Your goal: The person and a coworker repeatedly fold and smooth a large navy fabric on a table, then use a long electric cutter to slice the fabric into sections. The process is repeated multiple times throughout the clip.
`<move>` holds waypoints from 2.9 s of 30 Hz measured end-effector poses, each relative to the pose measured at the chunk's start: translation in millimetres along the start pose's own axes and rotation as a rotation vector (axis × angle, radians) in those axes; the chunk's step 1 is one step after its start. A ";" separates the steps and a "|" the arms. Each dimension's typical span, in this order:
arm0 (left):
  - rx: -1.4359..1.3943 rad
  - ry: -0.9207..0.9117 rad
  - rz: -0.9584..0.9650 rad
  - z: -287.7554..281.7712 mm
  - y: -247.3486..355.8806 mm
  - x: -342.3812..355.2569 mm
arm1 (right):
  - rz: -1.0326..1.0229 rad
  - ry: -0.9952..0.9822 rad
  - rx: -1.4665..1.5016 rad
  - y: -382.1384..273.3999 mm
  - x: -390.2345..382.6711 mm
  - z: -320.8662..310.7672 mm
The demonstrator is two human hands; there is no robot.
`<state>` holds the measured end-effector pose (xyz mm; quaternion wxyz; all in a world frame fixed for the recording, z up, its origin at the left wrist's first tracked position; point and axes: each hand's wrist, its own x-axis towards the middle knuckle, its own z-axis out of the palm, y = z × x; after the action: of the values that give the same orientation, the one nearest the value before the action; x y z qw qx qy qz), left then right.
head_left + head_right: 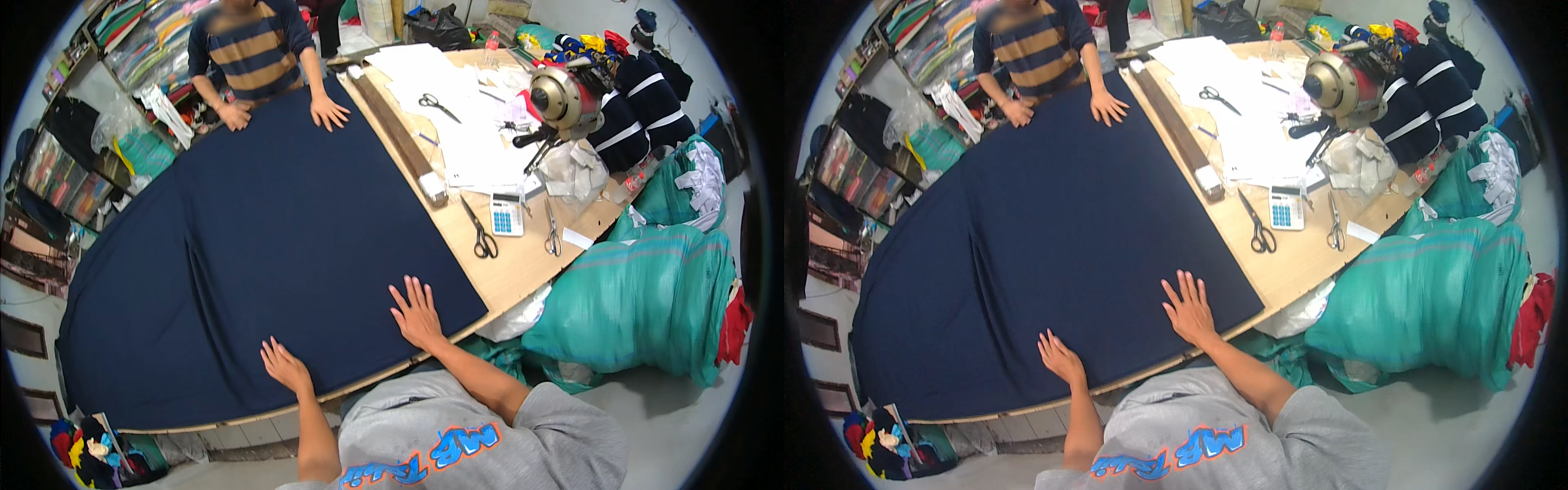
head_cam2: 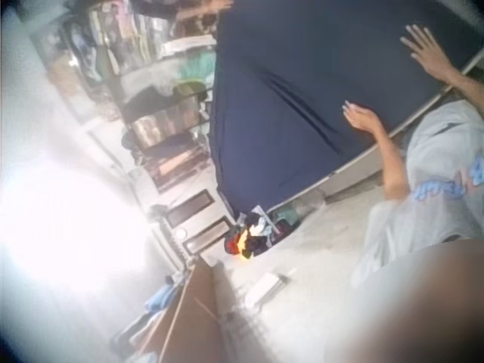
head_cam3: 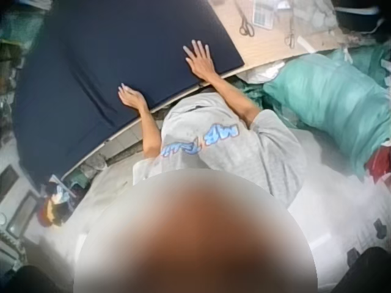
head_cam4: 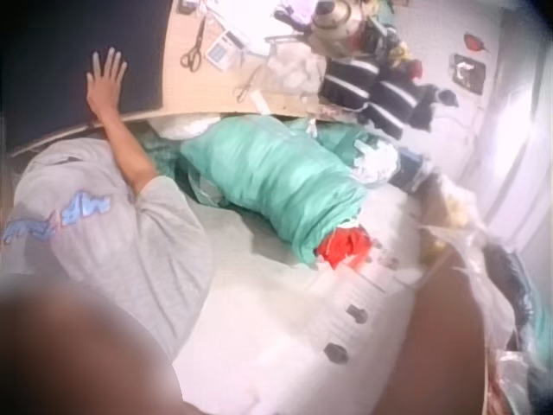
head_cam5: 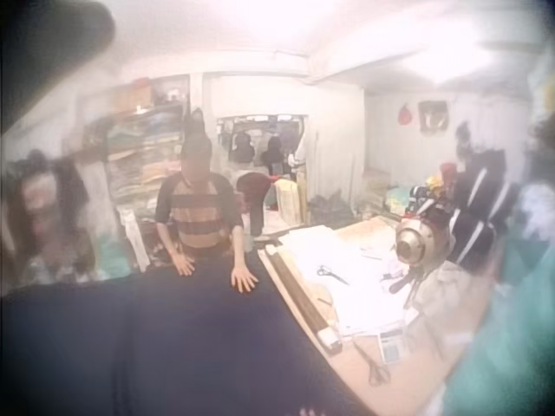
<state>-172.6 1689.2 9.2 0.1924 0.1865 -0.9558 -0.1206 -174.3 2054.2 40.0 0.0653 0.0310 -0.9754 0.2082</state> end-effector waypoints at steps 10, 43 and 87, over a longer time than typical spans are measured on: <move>0.099 -0.142 -0.082 -4.6 7.4 -5.9 | 0.576 0.235 -0.114 96.4 18.6 -21.6; -0.008 -0.042 -0.048 4.9 -8.9 -5.8 | 0.219 0.141 -0.343 36.8 171.5 -12.5; -1.081 -0.270 -1.308 -204.6 -757.6 -252.3 | 0.941 -0.357 1.185 -735.1 6.2 338.1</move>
<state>362.9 1075.6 -117.8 0.0314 0.5668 -0.4821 -0.6673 -154.6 1245.4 30.4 -0.2157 -0.3236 -0.6077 0.6924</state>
